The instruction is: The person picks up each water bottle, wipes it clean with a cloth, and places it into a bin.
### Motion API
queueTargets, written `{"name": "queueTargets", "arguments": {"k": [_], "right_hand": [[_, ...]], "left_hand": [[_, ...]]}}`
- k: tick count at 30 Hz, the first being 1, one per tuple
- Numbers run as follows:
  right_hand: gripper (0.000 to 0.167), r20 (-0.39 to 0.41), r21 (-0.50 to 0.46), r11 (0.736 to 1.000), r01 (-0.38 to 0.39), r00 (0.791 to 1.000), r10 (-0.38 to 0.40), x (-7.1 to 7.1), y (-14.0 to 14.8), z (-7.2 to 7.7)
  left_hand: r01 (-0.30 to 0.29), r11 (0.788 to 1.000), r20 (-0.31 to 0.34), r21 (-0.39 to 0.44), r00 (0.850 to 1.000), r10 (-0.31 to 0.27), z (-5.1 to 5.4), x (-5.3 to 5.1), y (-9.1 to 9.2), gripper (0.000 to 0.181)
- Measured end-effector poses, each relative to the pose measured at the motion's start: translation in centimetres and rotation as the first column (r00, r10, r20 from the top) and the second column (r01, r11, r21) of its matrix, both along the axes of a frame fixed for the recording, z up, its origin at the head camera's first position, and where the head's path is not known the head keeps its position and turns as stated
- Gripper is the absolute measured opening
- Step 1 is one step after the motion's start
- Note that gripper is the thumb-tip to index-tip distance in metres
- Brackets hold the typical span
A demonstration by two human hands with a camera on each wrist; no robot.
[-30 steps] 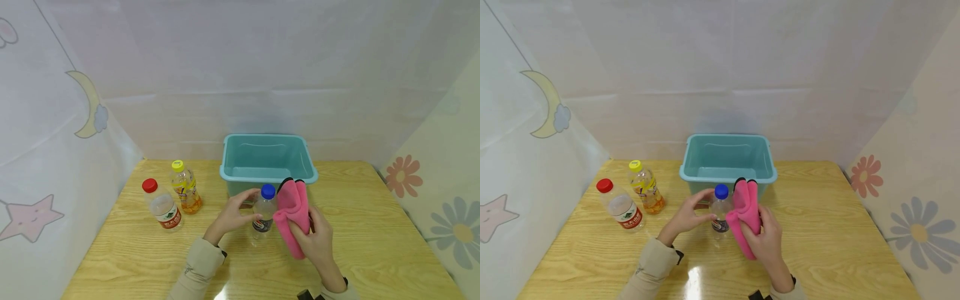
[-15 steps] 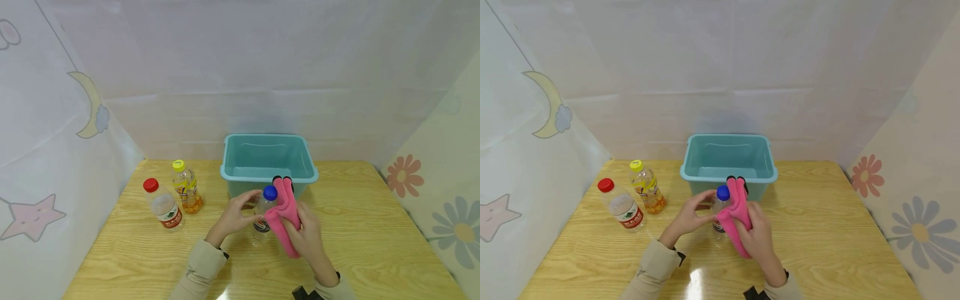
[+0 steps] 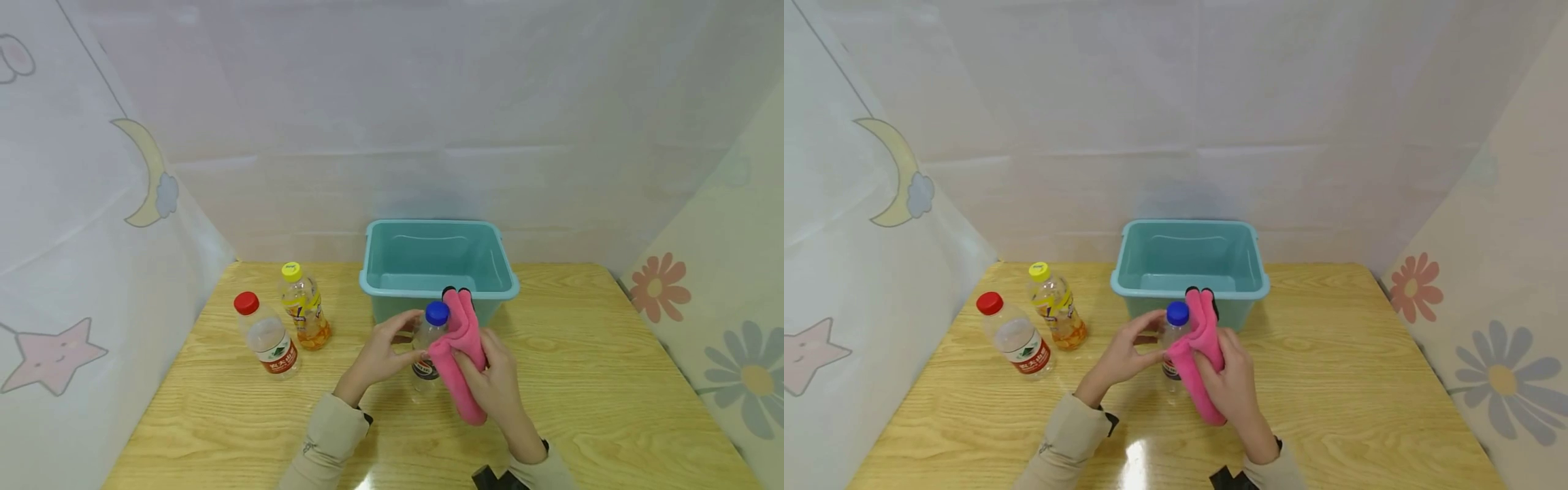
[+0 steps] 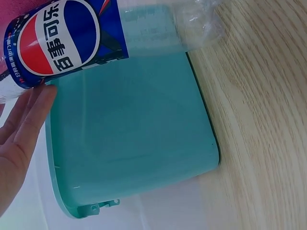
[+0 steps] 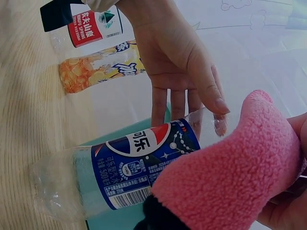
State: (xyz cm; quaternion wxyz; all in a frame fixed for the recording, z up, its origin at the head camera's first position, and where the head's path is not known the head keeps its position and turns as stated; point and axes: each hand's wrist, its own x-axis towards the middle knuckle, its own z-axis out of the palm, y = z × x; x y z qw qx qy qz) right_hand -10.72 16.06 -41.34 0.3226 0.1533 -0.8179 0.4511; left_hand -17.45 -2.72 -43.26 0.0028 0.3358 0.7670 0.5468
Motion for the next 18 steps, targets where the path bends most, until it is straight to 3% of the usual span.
{"name": "queueTargets", "arguments": {"k": [3,7,10,14,18], "right_hand": [[0.029,0.02,-0.02,1.0,-0.017,1.0,0.018,-0.1,0.2,-0.1],[0.03,0.024,-0.039,0.999,-0.038,0.999,0.039,-0.1,0.2,-0.3],[0.029,0.012,-0.049,0.998,-0.04,0.999,0.041,0.3,-0.1,0.4],[0.029,0.024,-0.107,0.992,-0.07,0.997,0.073,0.6,-0.5,0.8],[0.029,0.102,-0.211,0.972,-0.107,0.986,0.13,0.2,0.1,-1.1]], "left_hand": [[-0.002,1.0,0.027,-0.003,1.0,0.002,0.2,0.1,0.1,0.06],[-0.002,1.0,0.054,-0.011,0.999,0.003,2.2,1.1,0.0,0.058],[-0.004,1.0,0.056,-0.017,0.998,0.005,3.5,1.8,-0.1,0.056],[0.0,1.0,0.065,-0.003,0.998,0.001,3.6,1.8,-0.1,0.056],[-0.002,1.0,0.073,0.008,0.997,0.002,3.6,1.8,0.0,0.056]]}}
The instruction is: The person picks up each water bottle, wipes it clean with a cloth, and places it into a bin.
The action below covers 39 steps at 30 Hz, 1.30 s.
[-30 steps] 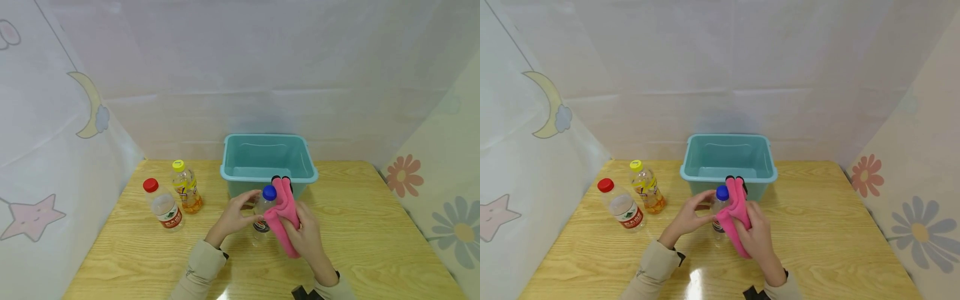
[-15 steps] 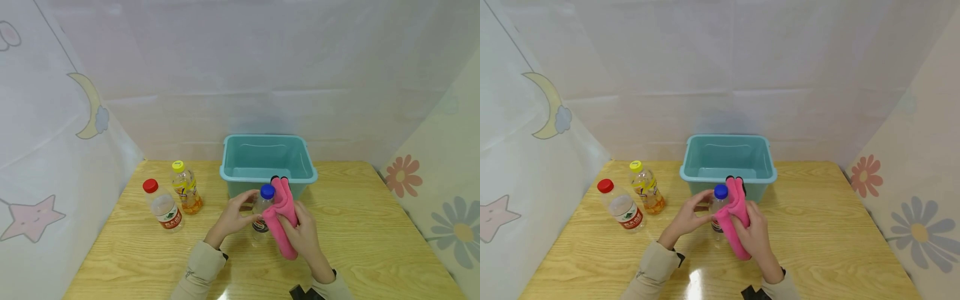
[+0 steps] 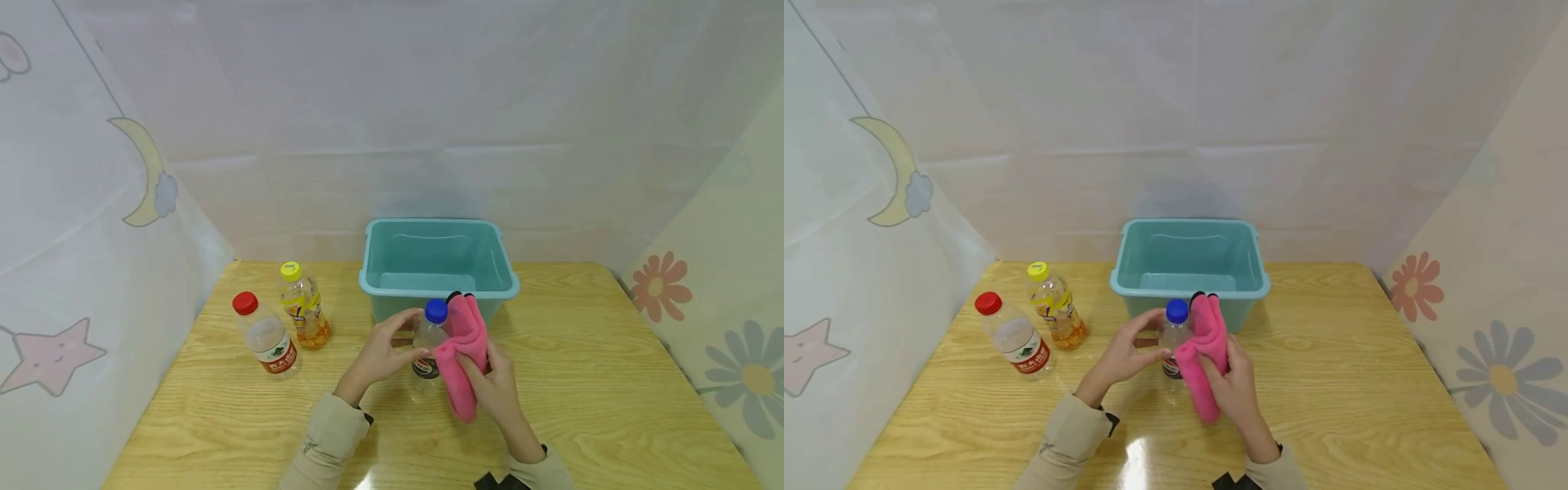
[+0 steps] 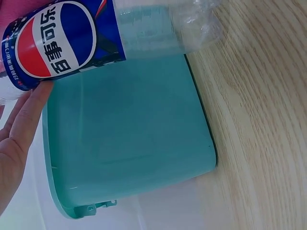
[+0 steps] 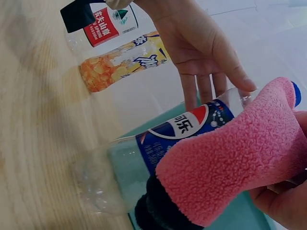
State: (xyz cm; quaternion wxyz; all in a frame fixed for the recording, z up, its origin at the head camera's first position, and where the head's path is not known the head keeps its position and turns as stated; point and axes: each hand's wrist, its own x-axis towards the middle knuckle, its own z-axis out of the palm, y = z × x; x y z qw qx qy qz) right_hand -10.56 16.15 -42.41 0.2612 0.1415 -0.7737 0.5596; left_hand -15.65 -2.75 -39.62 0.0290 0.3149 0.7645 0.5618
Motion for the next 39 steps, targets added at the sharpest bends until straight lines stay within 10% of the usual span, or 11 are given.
{"name": "queueTargets", "arguments": {"k": [15,39], "right_hand": [[0.027,0.232,-0.213,0.975,-0.058,0.967,0.108,-0.1,0.4,-2.7],[0.036,0.346,0.01,0.999,-0.03,0.938,0.025,-0.4,0.8,-5.7]], "left_hand": [[-0.015,1.0,0.002,-0.009,1.0,0.015,-0.2,0.0,0.1,0.057],[-0.005,0.999,-0.026,0.05,1.0,0.007,-0.7,0.1,0.1,0.056]]}}
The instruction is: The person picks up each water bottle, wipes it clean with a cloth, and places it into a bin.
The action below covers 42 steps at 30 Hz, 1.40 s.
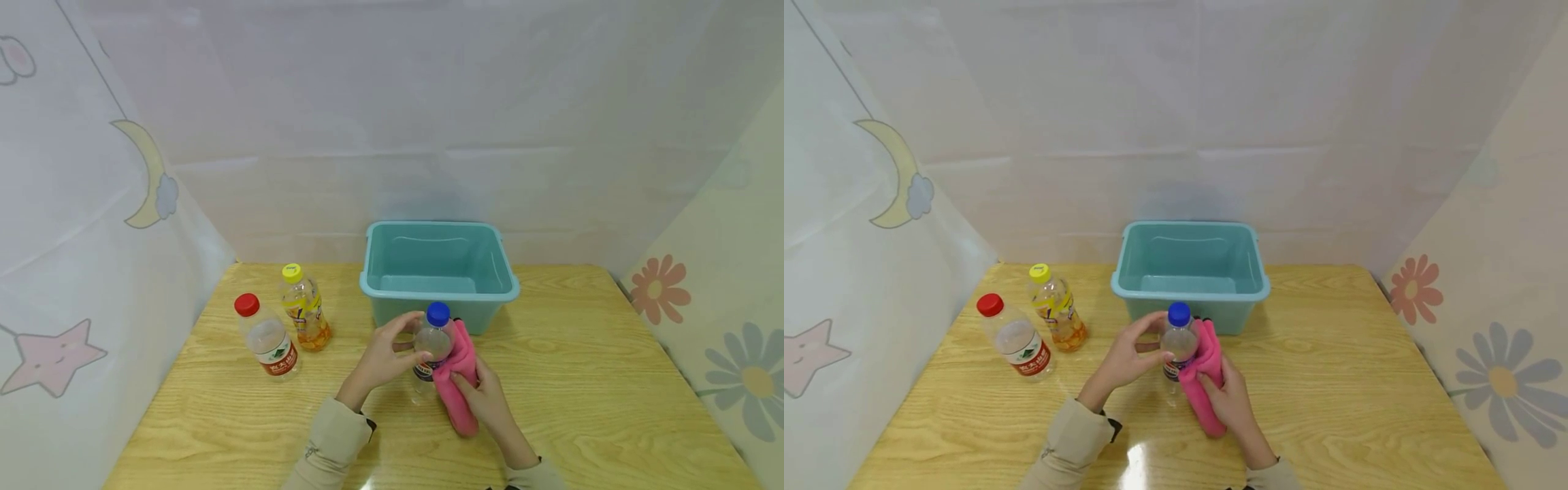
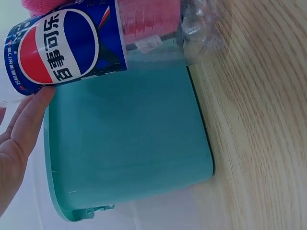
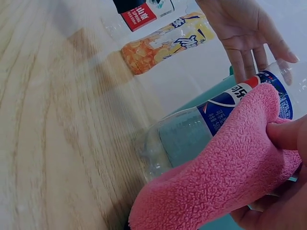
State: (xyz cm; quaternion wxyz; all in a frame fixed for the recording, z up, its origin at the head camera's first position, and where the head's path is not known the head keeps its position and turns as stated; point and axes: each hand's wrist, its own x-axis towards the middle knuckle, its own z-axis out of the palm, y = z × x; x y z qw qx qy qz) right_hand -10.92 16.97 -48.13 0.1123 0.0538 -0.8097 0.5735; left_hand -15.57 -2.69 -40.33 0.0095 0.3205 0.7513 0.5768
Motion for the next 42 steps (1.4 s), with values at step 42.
{"name": "queueTargets", "arguments": {"k": [42], "right_hand": [[0.041,-0.176,0.428,0.873,0.234,0.969,-0.173,1.9,8.9,1.3]], "left_hand": [[-0.061,0.998,0.062,-0.002,0.996,0.061,0.0,0.5,0.6,0.063]]}}
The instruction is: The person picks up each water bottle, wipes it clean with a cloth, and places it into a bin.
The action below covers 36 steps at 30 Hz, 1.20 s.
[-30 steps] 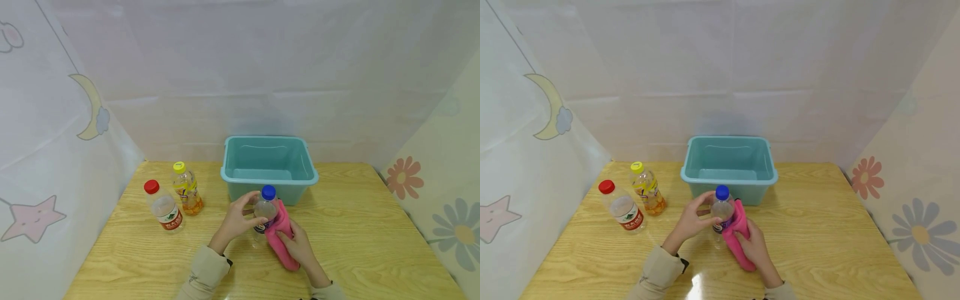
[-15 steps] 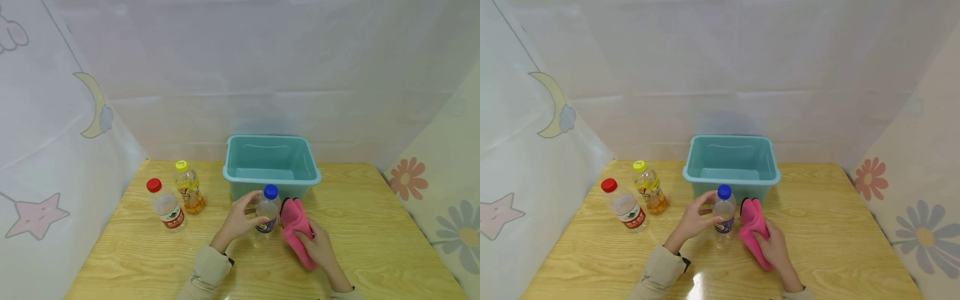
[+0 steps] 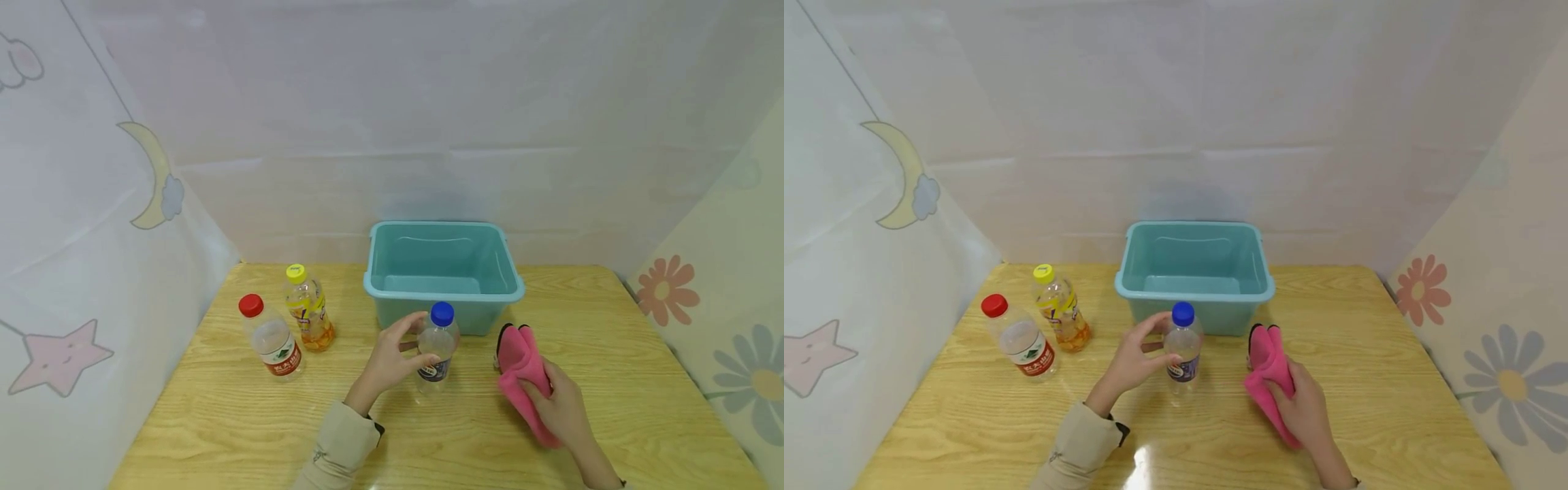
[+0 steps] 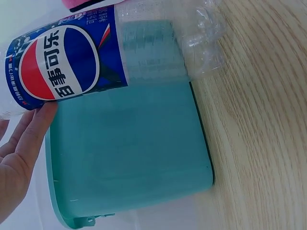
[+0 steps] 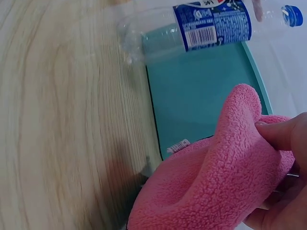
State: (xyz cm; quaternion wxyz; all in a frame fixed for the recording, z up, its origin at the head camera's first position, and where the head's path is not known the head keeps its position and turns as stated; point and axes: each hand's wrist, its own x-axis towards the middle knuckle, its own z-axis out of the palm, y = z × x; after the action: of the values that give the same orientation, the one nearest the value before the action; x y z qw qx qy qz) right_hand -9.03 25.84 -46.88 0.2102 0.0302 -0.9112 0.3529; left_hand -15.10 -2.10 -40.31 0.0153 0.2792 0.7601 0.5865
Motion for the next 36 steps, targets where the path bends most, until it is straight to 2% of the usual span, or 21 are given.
{"name": "queueTargets", "arguments": {"k": [5,10,19,24,29,36], "right_hand": [[0.048,0.022,0.063,0.997,0.054,0.998,-0.055,0.4,1.6,0.7],[0.049,0.021,0.111,0.991,0.07,0.997,-0.073,0.8,2.7,1.2],[0.049,0.039,0.242,0.97,0.0,0.999,-0.01,1.0,3.3,0.1],[0.049,0.09,0.222,0.974,-0.052,0.995,0.033,0.8,3.1,-0.8],[0.048,0.215,0.202,0.972,-0.12,0.974,0.076,0.6,2.8,-1.4],[0.051,0.354,0.24,0.941,-0.238,0.924,0.143,0.1,2.5,-2.3]], "left_hand": [[0.003,1.0,-0.007,0.008,1.0,-0.003,0.0,0.0,0.0,0.062],[0.002,1.0,-0.005,0.01,1.0,-0.002,0.0,0.1,-0.1,0.062],[-0.001,1.0,-0.013,0.007,1.0,0.001,0.1,0.2,0.0,0.062],[-0.005,1.0,-0.019,0.004,1.0,0.005,0.1,0.2,-0.1,0.062],[-0.007,1.0,-0.015,-0.003,1.0,0.007,0.1,0.2,-0.1,0.062],[-0.006,1.0,-0.01,-0.005,1.0,0.005,0.0,0.2,-0.1,0.062]]}}
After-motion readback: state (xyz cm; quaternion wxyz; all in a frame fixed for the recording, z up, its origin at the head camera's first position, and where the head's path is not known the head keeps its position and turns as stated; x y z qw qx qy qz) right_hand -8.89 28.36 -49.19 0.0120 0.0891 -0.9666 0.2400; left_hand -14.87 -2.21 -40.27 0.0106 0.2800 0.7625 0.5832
